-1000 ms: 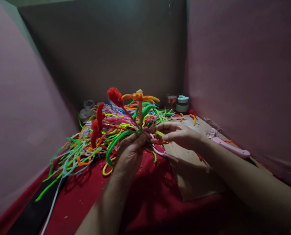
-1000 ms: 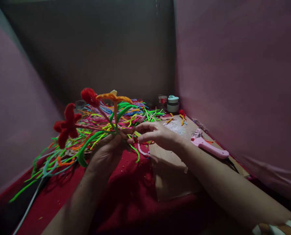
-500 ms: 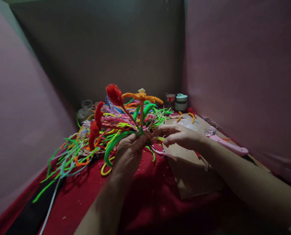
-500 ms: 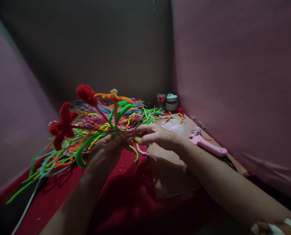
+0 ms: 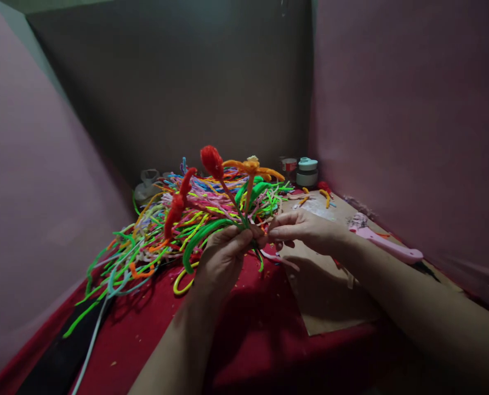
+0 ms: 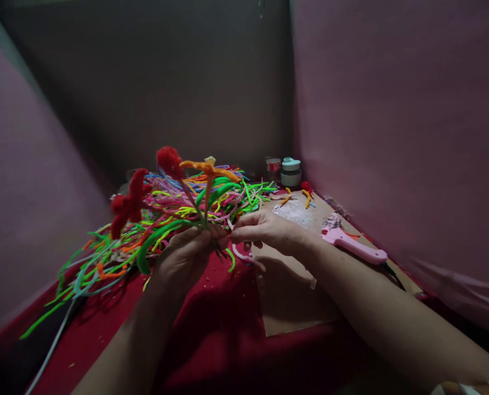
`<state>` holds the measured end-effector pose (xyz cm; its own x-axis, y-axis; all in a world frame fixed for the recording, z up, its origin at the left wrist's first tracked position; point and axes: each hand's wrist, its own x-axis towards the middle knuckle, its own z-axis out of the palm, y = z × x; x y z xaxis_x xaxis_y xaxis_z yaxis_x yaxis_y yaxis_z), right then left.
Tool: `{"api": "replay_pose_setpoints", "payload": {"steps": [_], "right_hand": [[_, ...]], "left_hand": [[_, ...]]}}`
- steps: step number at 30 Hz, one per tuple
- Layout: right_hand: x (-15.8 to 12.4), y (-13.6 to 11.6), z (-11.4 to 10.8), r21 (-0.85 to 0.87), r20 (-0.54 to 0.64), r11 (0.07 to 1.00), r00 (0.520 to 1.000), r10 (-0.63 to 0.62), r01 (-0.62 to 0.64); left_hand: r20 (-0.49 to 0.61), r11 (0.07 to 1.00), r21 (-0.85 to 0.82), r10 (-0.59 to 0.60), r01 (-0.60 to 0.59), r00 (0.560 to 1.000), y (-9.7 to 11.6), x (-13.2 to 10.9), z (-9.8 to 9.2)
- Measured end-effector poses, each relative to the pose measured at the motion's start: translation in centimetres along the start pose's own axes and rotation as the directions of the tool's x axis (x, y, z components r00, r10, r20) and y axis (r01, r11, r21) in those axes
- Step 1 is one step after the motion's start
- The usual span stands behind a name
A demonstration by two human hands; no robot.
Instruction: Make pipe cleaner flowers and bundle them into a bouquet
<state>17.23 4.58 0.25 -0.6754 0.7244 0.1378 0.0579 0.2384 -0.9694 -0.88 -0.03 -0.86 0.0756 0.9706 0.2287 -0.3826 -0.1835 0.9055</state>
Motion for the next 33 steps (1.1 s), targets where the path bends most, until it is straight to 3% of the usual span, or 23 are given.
{"api": "replay_pose_setpoints", "payload": {"steps": [5,10,19,25,33], "right_hand": [[-0.5,-1.0,-0.4,-0.031,-0.175,0.997,0.981,-0.08,0.075],[-0.5,-1.1,0.4,-0.023,-0.189,0.969,0.95,-0.247,0.247],[-0.1,-0.5,1.5,-0.091,-0.191,0.974,0.956,-0.223,0.209],[-0.2,-0.5,2.4,-0.209,-0.321,0.966,0.923,-0.213,0.15],[-0.2,-0.1,2.9,-0.011,-0.379,0.991,0.916,-0.129,0.135]], "left_hand": [[-0.081,0.991,0.128,-0.026,0.037,0.996,0.7,-0.3,0.2],[-0.029,0.964,0.235,-0.125,0.128,0.992,0.7,-0.5,0.6],[0.038,0.939,0.312,-0.162,0.142,0.986,0.1,-0.3,1.3],[0.028,0.929,0.343,-0.156,0.137,0.987,0.1,-0.5,1.6],[0.044,0.916,0.398,-0.079,0.055,0.996,0.7,-1.1,2.1]]}}
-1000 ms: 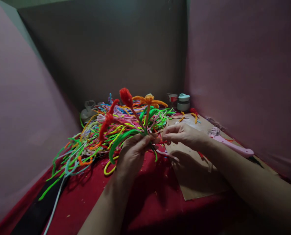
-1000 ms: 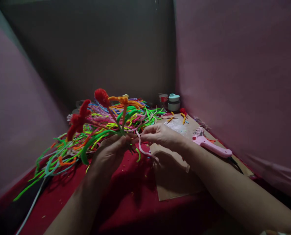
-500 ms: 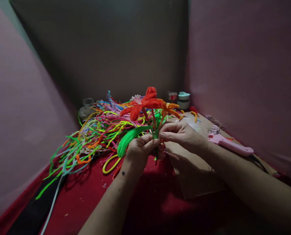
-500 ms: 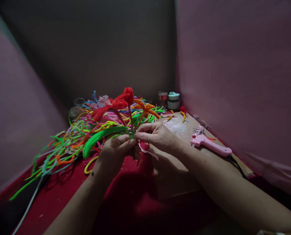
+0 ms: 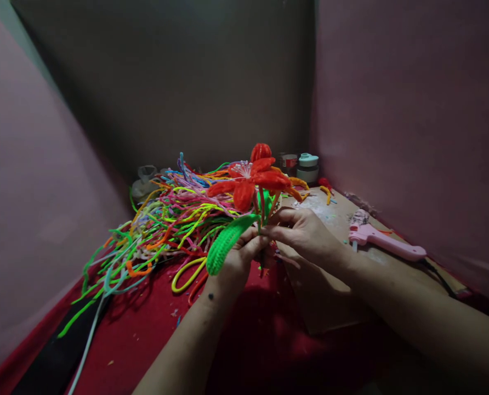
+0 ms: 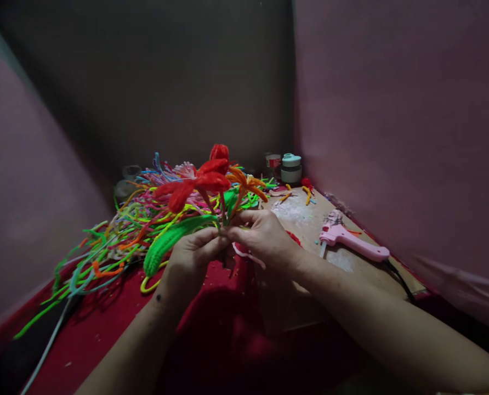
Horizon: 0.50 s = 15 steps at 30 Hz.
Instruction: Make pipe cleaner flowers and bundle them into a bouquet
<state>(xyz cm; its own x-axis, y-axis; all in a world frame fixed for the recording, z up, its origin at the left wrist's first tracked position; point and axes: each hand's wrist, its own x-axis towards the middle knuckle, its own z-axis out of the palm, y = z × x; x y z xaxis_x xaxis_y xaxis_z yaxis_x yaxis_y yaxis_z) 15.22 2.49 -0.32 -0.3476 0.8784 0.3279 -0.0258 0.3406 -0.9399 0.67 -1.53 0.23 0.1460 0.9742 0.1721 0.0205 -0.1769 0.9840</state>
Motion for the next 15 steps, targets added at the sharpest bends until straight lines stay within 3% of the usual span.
{"api": "replay_pose_setpoints", "payload": {"steps": [2,4,7,11,15], "right_hand": [[0.0,-0.3,0.2,0.128,0.037,0.99,0.998,0.054,-0.058],[-0.1,-0.4,0.5,0.275,0.144,0.953,0.985,0.093,-0.131],[-0.3,0.0,0.9,0.434,0.251,0.881,0.965,0.081,-0.187],[-0.5,1.0,1.5,0.498,0.201,0.856,0.979,0.04,-0.137],[-0.5,1.4,1.8,0.543,0.122,0.833,0.992,0.04,-0.1]], "left_hand": [[0.029,1.0,0.001,0.005,-0.005,1.0,0.0,0.0,-0.1],[0.067,1.0,-0.009,-0.007,0.008,0.998,-0.1,0.0,-0.2],[0.12,0.998,-0.049,-0.028,0.034,0.992,-0.6,0.2,-0.5],[0.15,0.995,-0.096,-0.025,0.039,0.988,-1.1,0.5,-0.7],[0.073,1.0,-0.022,0.005,-0.004,0.997,-0.9,0.4,-0.3]]}}
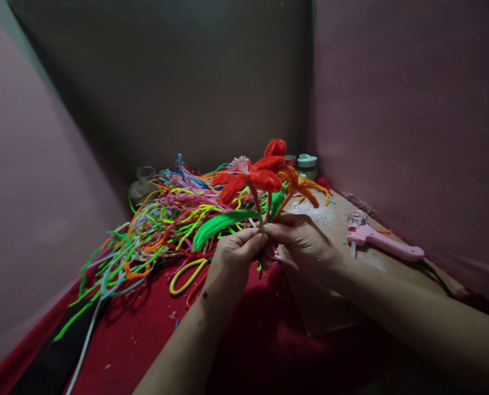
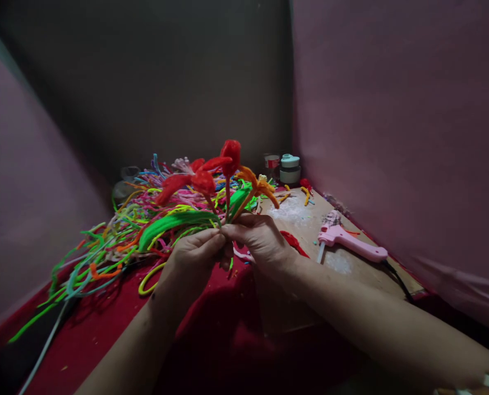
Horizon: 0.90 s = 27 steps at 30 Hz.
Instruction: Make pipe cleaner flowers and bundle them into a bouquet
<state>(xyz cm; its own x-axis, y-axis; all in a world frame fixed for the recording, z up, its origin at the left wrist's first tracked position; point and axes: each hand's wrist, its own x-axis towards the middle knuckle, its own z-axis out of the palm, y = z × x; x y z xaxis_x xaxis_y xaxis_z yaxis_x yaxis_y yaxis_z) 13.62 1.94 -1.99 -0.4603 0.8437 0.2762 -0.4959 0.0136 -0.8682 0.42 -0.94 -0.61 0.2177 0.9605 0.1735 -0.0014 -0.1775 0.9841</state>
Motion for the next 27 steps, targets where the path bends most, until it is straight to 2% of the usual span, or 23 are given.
{"api": "replay_pose_setpoints", "payload": {"steps": [3,6,12,19,27], "right_hand": [[0.0,0.0,0.0,-0.027,-0.02,0.998,0.998,-0.062,0.061],[0.0,0.0,0.0,-0.094,-0.024,0.989,0.993,-0.113,0.11],[-0.1,0.0,0.2,-0.167,-0.054,0.975,0.986,-0.156,0.145],[-0.3,-0.2,0.5,-0.212,-0.037,0.966,0.986,-0.16,0.148],[-0.7,-0.5,1.0,-0.322,-0.161,0.931,0.959,-0.235,0.174]], "left_hand": [[-0.074,0.998,0.063,0.013,-0.008,0.997,0.2,-0.2,0.5],[-0.087,0.999,0.029,0.023,-0.02,0.996,0.1,-0.3,0.7],[-0.078,0.998,-0.069,-0.012,0.007,0.997,-0.1,-0.3,0.9],[-0.171,0.995,-0.079,0.049,-0.063,0.984,-0.5,-0.5,0.9],[-0.198,0.998,-0.039,0.037,-0.046,0.98,0.1,-0.7,1.5]]}}
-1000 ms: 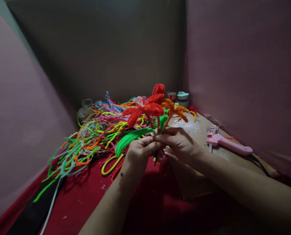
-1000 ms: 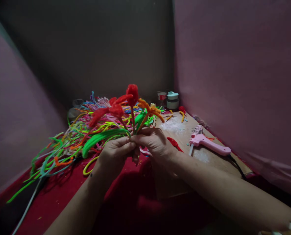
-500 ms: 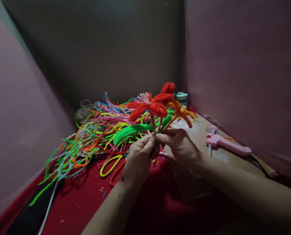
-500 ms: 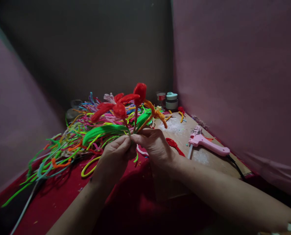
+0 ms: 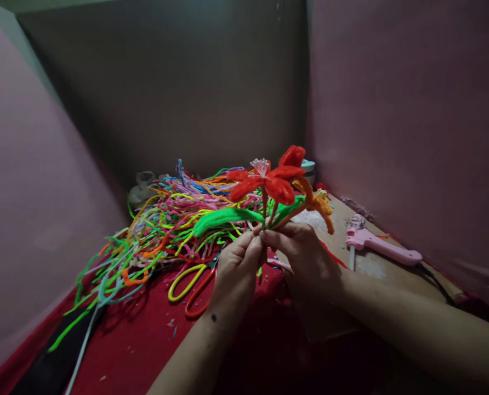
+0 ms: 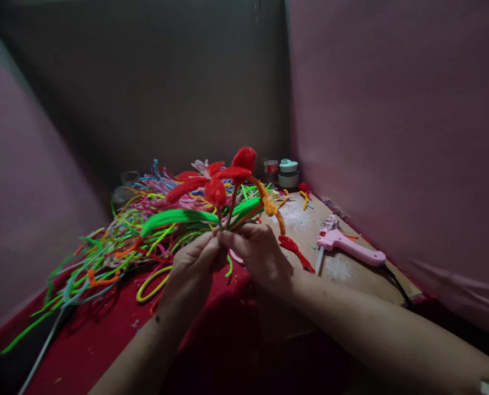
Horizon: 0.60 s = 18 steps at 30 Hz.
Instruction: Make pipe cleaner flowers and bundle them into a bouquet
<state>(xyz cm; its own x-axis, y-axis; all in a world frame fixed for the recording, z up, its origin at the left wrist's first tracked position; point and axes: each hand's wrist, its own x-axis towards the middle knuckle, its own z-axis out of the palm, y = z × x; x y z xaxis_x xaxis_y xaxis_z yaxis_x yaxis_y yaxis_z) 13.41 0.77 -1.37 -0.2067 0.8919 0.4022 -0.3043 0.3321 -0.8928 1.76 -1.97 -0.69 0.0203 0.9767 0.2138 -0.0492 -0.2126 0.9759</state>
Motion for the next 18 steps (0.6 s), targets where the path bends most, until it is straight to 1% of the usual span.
{"api": "replay_pose_setpoints", "payload": {"steps": [2,4,6,8,10,12,15,17,18], "right_hand": [[0.0,0.1,0.0,0.008,0.002,1.0,1.0,0.003,-0.003],[0.2,0.3,-0.1,0.023,0.045,1.0,0.999,0.005,-0.006],[0.4,0.3,-0.2,0.045,0.096,0.999,0.995,-0.004,0.0],[0.6,0.4,-0.4,0.06,0.122,0.998,0.992,-0.013,0.006],[0.8,0.3,-0.5,0.076,0.126,0.997,0.992,-0.016,0.006],[0.9,0.3,-0.7,0.093,0.132,0.996,0.991,-0.012,-0.001],[0.9,0.2,-1.4,0.099,0.225,0.995,0.974,-0.002,-0.021],[0.9,0.3,-2.1,0.06,0.283,0.998,0.959,0.005,-0.023],[0.9,0.4,-2.5,0.038,0.292,0.999,0.956,0.009,-0.021]], "left_hand": [[-0.028,1.0,-0.013,-0.001,0.001,1.0,0.1,0.0,0.1],[-0.046,1.0,-0.019,0.009,-0.01,0.999,0.1,0.0,0.0],[-0.041,0.999,-0.049,0.01,-0.012,0.999,0.1,0.1,-0.1],[-0.009,0.992,-0.123,-0.001,0.0,1.0,0.1,0.2,-0.2],[0.031,0.977,-0.211,-0.013,0.02,0.999,0.3,0.2,-0.2],[0.069,0.963,-0.265,-0.02,0.038,0.997,0.4,0.1,-0.2],[0.099,0.939,-0.338,-0.035,0.067,0.994,0.6,-0.2,-0.2],[0.124,0.919,-0.383,-0.047,0.091,0.991,0.7,-0.3,-0.2],[0.141,0.909,-0.404,-0.05,0.104,0.989,0.6,-0.3,-0.2]]}}
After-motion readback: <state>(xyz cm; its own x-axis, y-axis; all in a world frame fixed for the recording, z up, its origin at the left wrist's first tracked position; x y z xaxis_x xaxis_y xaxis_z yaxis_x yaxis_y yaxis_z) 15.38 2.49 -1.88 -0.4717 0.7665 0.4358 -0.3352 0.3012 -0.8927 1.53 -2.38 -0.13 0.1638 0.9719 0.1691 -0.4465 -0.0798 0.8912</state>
